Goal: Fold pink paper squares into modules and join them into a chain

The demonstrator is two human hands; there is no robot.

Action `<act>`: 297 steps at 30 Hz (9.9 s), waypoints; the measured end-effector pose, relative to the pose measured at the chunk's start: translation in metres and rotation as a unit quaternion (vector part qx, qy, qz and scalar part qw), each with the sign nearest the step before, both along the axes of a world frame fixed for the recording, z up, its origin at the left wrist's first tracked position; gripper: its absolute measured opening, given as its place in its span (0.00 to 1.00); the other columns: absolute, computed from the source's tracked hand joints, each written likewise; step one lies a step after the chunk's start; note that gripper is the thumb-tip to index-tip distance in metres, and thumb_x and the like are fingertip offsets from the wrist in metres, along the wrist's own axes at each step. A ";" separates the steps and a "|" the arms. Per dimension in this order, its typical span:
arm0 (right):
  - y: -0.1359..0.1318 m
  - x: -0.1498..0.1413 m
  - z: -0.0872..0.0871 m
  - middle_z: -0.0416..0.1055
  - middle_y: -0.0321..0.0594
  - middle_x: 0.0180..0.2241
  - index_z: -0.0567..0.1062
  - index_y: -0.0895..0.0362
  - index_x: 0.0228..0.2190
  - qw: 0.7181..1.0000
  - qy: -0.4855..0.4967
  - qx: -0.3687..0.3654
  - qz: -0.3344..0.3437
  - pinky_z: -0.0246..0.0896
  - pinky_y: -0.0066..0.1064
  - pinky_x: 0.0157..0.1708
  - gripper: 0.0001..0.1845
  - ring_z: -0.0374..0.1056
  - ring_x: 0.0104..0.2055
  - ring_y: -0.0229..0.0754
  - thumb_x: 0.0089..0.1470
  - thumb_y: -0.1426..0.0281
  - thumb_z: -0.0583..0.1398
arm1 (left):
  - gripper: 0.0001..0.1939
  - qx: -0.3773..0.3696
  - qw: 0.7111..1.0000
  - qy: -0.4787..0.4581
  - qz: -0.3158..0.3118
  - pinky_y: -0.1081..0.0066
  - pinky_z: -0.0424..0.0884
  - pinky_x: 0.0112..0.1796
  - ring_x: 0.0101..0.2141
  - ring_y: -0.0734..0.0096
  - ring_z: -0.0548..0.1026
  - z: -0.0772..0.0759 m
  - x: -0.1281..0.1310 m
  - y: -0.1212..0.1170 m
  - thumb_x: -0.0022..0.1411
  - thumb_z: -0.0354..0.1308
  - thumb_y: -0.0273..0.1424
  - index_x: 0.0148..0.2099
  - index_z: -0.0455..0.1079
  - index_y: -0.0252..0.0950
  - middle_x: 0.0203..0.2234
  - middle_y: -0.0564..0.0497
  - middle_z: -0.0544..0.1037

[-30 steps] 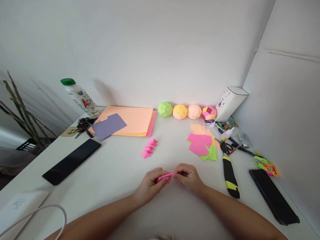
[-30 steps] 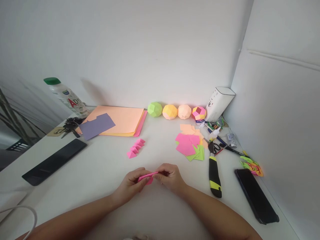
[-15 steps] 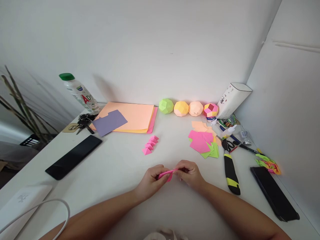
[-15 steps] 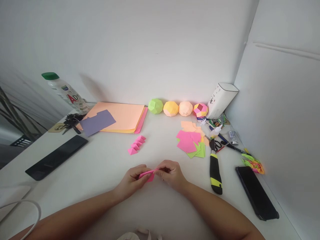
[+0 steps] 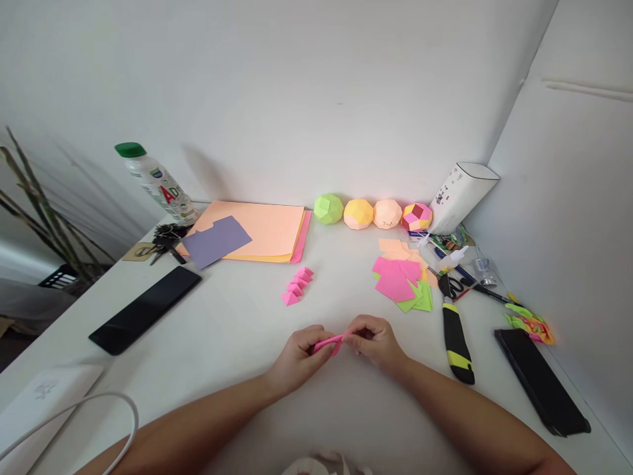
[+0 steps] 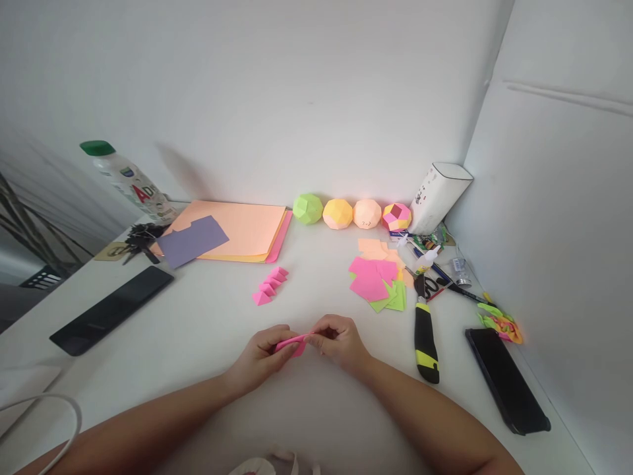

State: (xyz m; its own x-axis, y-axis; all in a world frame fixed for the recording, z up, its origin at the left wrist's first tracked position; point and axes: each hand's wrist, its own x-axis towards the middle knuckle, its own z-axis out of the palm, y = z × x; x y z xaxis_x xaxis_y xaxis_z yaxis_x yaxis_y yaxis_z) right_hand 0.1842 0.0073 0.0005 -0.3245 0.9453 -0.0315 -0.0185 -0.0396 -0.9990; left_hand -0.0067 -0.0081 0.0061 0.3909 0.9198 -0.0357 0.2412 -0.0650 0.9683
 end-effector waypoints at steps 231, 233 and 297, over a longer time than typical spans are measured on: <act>0.002 0.000 -0.003 0.63 0.35 0.24 0.72 0.59 0.28 0.996 -0.040 -0.026 0.082 0.55 0.27 0.25 0.15 0.58 0.25 0.35 0.49 0.58 0.62 | 0.14 -0.137 0.976 -0.155 0.063 0.71 0.70 0.31 0.28 0.71 0.74 -0.008 0.001 0.002 0.53 0.62 0.37 0.40 0.67 0.36 0.28 0.52 0.76; 0.001 0.000 -0.002 0.62 0.35 0.24 0.71 0.59 0.27 0.996 -0.051 -0.013 0.078 0.53 0.26 0.24 0.15 0.56 0.24 0.34 0.50 0.58 0.61 | 0.13 -0.140 0.971 -0.179 0.077 0.70 0.70 0.32 0.28 0.72 0.73 -0.008 0.001 0.004 0.53 0.62 0.37 0.38 0.67 0.35 0.26 0.53 0.75; 0.001 -0.003 -0.005 0.65 0.32 0.22 0.72 0.57 0.31 0.998 0.044 -0.050 0.001 0.57 0.26 0.22 0.13 0.59 0.21 0.33 0.44 0.63 0.66 | 0.13 0.095 0.994 0.038 -0.026 0.76 0.62 0.25 0.23 0.75 0.64 -0.004 -0.002 0.002 0.63 0.50 0.33 0.41 0.75 0.36 0.21 0.54 0.64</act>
